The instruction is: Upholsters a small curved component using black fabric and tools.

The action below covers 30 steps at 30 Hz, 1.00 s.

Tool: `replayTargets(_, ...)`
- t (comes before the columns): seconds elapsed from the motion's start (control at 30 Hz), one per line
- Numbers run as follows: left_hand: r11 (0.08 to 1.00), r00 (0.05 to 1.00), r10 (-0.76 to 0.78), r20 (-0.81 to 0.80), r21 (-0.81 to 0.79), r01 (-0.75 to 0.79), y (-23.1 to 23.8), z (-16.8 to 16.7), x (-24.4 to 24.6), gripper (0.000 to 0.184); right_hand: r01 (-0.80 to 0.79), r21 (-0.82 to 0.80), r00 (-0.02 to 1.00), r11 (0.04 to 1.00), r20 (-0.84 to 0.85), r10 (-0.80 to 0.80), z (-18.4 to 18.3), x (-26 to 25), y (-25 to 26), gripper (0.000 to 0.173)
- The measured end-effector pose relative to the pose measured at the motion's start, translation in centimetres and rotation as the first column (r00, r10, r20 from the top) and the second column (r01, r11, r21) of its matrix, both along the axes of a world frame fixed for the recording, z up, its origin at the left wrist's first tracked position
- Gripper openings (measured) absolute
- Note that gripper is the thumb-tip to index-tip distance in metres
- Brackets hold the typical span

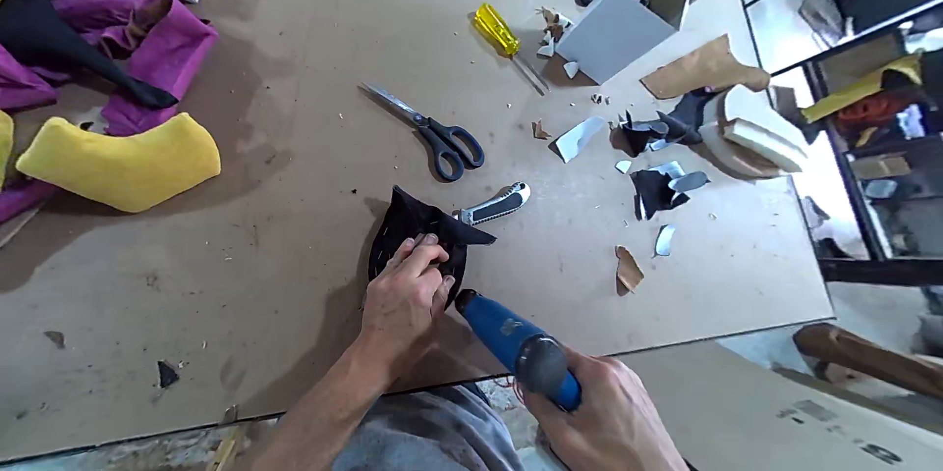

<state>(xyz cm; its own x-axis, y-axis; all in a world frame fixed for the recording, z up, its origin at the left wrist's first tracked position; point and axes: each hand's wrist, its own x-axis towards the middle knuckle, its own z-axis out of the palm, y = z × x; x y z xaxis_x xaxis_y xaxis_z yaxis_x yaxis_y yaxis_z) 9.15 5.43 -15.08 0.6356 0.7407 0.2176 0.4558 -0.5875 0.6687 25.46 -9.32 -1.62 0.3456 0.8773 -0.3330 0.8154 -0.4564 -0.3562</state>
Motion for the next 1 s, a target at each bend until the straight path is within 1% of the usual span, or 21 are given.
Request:
replayTargets(0.07,0.998,0.998,-0.047,-0.038,-0.052,0.045,0.9,0.8,-0.4,0.042,0.087,0.029,0.996,0.996,-0.04,-0.086,0.8,0.5,-1.6,0.025)
replayTargets(0.13,0.975,0.978,-0.185,-0.101,-0.146,0.169,1.8,1.8,-1.5,0.051,0.184,0.044,0.981,0.982,-0.072,-0.181,1.1,0.3,-3.3,0.026)
replayTargets(0.17,0.956,0.955,-0.266,-0.131,-0.167,0.243,2.2,2.1,-2.0,0.055,0.229,0.04,0.97,0.973,-0.09,-0.225,1.1,-0.1,-4.0,0.026)
replayTargets(0.23,0.927,0.902,-0.374,-0.215,-0.12,0.356,2.5,2.0,-2.7,0.059,0.288,0.024,0.95,0.957,-0.132,-0.283,0.9,-1.2,-4.8,0.025)
replayTargets(0.27,0.919,0.886,-0.392,-0.249,-0.064,0.389,2.4,1.5,-2.8,0.056,0.299,0.027,0.945,0.954,-0.15,-0.292,0.7,-1.9,-5.0,0.025)
replayTargets(0.33,0.905,0.891,-0.395,-0.224,0.074,0.42,2.4,0.2,-2.9,0.043,0.307,0.045,0.94,0.95,-0.172,-0.296,0.0,-3.3,-5.2,0.025)
replayTargets(0.43,0.894,0.9,-0.401,-0.171,0.144,0.425,2.5,-0.6,-2.8,0.034,0.307,0.075,0.939,0.949,-0.188,-0.289,-0.5,-5.3,-4.9,0.029)
replayTargets(0.53,0.903,0.917,-0.375,-0.135,0.171,0.395,2.5,-1.2,-2.8,0.034,0.282,0.101,0.95,0.954,-0.167,-0.263,-0.6,-6.4,-4.1,0.034)
replayTargets(0.63,0.912,0.928,-0.355,-0.114,0.177,0.371,2.6,-1.5,-2.7,0.036,0.239,0.108,0.965,0.965,-0.133,-0.224,-0.7,-6.8,-3.1,0.036)
replayTargets(0.77,0.916,0.934,-0.346,-0.094,0.183,0.358,3.0,-1.8,-2.9,0.036,0.222,0.014,0.972,0.975,-0.085,-0.22,-1.2,-7.3,-1.3,0.033)
replayTargets(0.83,0.92,0.933,-0.352,-0.073,0.155,0.36,3.1,-1.3,-2.9,0.037,0.252,-0.01,0.967,0.968,-0.027,-0.252,-0.6,-7.1,-1.8,0.031)
replayTargets(0.9,0.923,0.923,-0.376,-0.078,0.057,0.381,4.2,0.6,-2.8,0.038,0.307,-0.008,0.95,0.952,0.066,-0.306,0.1,-5.6,-2.7,0.037)
replayTargets(0.93,0.916,0.912,-0.402,-0.079,-0.041,0.4,5.1,2.1,-2.7,0.038,0.322,0.001,0.939,0.947,0.125,-0.319,-0.1,-4.3,-3.0,0.042)
replayTargets(1.0,0.863,0.897,-0.441,-0.031,-0.288,0.415,7.4,5.6,-2.7,0.036,0.306,0.045,0.918,0.951,0.251,-0.307,-2.2,-1.4,-3.2,0.051)
